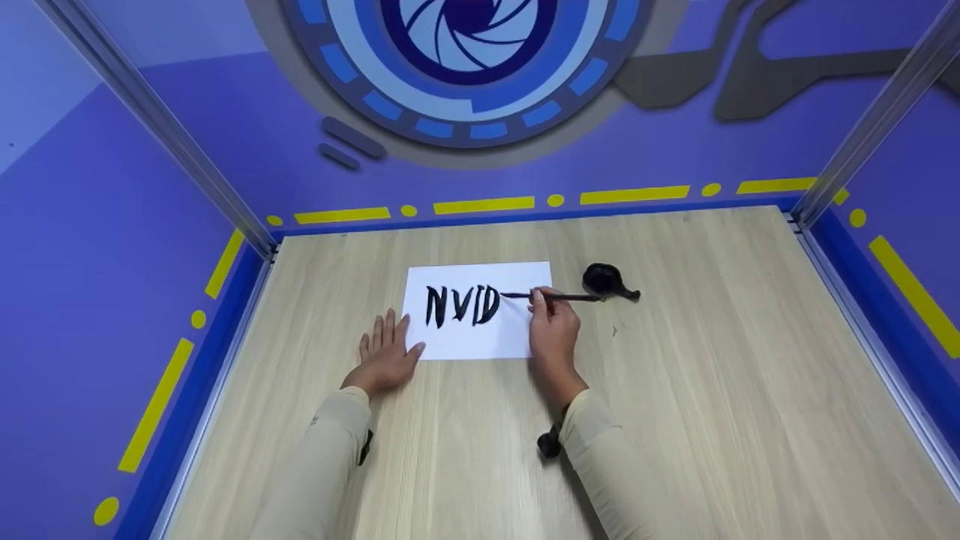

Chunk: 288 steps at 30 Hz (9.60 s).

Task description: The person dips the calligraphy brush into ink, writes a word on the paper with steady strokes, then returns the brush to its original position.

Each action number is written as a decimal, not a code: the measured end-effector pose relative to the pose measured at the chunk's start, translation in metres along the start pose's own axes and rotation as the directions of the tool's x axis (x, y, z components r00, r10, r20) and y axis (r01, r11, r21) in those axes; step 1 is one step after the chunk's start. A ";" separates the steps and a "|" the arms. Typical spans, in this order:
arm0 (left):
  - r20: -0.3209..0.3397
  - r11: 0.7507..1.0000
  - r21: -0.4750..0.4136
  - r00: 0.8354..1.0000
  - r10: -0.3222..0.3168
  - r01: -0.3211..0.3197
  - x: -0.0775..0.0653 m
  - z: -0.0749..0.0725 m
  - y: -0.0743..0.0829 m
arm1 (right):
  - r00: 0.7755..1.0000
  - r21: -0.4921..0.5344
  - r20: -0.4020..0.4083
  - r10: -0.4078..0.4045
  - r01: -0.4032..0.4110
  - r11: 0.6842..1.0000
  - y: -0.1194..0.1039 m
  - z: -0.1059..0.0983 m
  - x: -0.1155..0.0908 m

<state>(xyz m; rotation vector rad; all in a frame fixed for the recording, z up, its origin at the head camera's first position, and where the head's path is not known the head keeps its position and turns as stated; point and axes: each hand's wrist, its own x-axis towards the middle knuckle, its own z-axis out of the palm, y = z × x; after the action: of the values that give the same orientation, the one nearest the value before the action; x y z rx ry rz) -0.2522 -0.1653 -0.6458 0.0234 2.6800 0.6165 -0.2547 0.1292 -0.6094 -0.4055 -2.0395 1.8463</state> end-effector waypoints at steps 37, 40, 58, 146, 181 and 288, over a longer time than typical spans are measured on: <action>-0.011 1.000 -0.013 1.000 0.005 -0.005 -0.007 -0.008 0.002 | 0.996 -0.017 0.032 -0.082 0.082 0.996 0.026 0.007 0.021; -0.019 0.999 -0.028 1.000 0.021 -0.022 -0.001 -0.002 -0.003 | 0.995 -0.006 0.029 -0.093 0.093 0.996 0.028 0.008 0.021; -0.007 0.999 -0.038 1.000 0.010 -0.011 -0.003 -0.006 0.000 | 0.996 0.002 -0.013 -0.085 0.085 0.996 0.024 0.016 0.018; -0.008 1.000 0.005 1.000 0.003 -0.003 -0.007 -0.008 0.004 | 0.981 -0.093 -0.089 -0.170 0.161 0.982 0.027 -0.008 0.019; -0.037 1.000 -0.018 0.999 0.011 -0.012 0.007 0.005 -0.007 | 0.990 -0.051 -0.112 -0.081 0.076 0.996 0.024 -0.015 0.016; -0.031 0.999 -0.052 1.000 0.002 -0.003 0.002 0.000 -0.001 | 0.984 -0.155 -0.083 -0.160 0.146 0.977 0.044 -0.019 0.016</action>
<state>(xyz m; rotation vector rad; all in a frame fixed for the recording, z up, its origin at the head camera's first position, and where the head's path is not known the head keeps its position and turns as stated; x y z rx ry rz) -0.2542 -0.1658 -0.6474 0.0027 2.6925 0.6930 -0.2617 0.1574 -0.6503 -0.3571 -2.0874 1.5617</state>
